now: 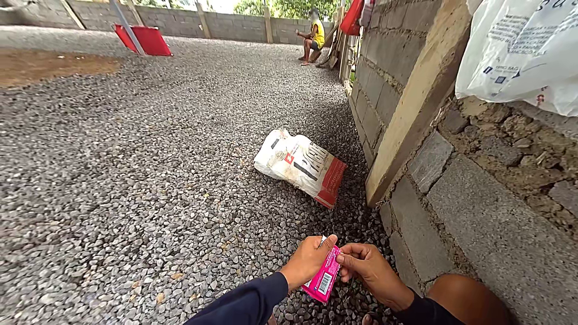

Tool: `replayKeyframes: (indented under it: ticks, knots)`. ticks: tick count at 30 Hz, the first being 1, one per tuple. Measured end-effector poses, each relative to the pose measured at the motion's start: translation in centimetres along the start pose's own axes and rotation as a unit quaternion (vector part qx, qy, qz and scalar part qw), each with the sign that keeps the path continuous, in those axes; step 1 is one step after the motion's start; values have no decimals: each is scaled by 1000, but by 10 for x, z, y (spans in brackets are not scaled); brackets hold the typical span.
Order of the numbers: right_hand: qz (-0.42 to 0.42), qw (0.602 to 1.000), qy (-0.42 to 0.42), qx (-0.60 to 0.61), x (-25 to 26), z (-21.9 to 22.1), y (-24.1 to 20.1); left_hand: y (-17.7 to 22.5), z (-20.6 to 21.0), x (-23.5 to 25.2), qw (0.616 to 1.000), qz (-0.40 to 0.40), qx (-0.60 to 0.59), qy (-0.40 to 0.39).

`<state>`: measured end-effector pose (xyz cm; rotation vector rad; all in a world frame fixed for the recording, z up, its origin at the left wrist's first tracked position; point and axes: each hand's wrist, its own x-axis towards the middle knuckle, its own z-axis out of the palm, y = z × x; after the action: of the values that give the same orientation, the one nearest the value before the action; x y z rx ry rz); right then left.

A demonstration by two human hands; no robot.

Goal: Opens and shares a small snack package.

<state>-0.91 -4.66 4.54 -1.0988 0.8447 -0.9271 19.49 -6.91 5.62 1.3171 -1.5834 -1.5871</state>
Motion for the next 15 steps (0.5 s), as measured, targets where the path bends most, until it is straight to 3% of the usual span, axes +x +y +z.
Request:
replayKeyframes:
  ticks: [9,15]
  knots:
    - [5,999,46,-28,-4,8,4,-5,0,3,999,-21,-34,-26]
    - [11,998,50,-38,-6,16,7,-7,1,3,997,-48,58,14]
